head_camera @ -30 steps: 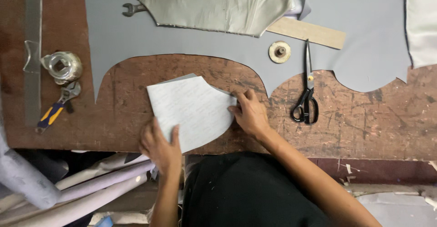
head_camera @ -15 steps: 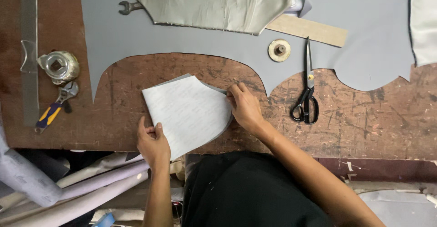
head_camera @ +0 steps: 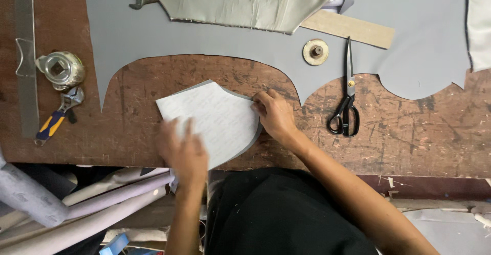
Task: The person cuts curved pieces from a sheet of gray upholstery fabric using scissors, following a pattern outline. They trim a white paper pattern piece with scissors, measure the cut fabric piece with a tape measure, reposition the fabric, and place a wrench on the fabric piece to hold it in place.
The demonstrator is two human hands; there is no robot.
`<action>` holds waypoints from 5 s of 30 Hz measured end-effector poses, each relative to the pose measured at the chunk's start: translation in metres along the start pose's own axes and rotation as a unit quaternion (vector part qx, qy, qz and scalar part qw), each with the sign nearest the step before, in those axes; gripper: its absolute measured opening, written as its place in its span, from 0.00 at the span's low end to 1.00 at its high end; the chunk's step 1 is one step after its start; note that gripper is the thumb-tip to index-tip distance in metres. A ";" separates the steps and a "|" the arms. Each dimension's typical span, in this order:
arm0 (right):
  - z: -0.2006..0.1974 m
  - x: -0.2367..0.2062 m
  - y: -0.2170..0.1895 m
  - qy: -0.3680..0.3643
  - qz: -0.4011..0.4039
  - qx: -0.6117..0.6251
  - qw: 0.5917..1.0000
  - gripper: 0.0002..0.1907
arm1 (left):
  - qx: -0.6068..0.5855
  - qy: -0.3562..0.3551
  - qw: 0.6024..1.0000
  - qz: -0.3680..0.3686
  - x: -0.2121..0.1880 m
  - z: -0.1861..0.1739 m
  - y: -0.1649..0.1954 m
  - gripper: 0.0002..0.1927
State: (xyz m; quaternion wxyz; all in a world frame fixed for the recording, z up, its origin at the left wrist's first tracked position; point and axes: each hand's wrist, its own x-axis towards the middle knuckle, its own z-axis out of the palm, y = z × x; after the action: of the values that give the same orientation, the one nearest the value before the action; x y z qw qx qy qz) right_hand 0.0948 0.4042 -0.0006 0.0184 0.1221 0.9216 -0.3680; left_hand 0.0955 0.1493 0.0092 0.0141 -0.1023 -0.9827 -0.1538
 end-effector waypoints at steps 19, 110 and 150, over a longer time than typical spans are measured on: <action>-0.014 -0.005 0.001 -0.004 -0.023 0.073 0.997 0.07 | -0.004 -0.139 0.987 0.087 0.001 0.008 0.025 0.39; -0.002 -0.003 -0.005 -0.021 -0.031 -0.009 0.999 0.09 | 0.028 -0.065 0.997 0.028 0.010 0.048 0.043 0.37; -0.011 -0.013 -0.001 0.003 -0.022 0.008 1.000 0.12 | 0.029 -0.064 0.997 0.031 0.008 0.049 0.044 0.38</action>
State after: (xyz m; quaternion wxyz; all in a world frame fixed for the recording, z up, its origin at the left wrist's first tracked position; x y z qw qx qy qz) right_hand 0.1075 0.4084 0.0098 0.0067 0.1030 0.9212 -0.3750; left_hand 0.0970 0.2071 -0.0242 -0.0409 -0.1417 -0.9821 -0.1175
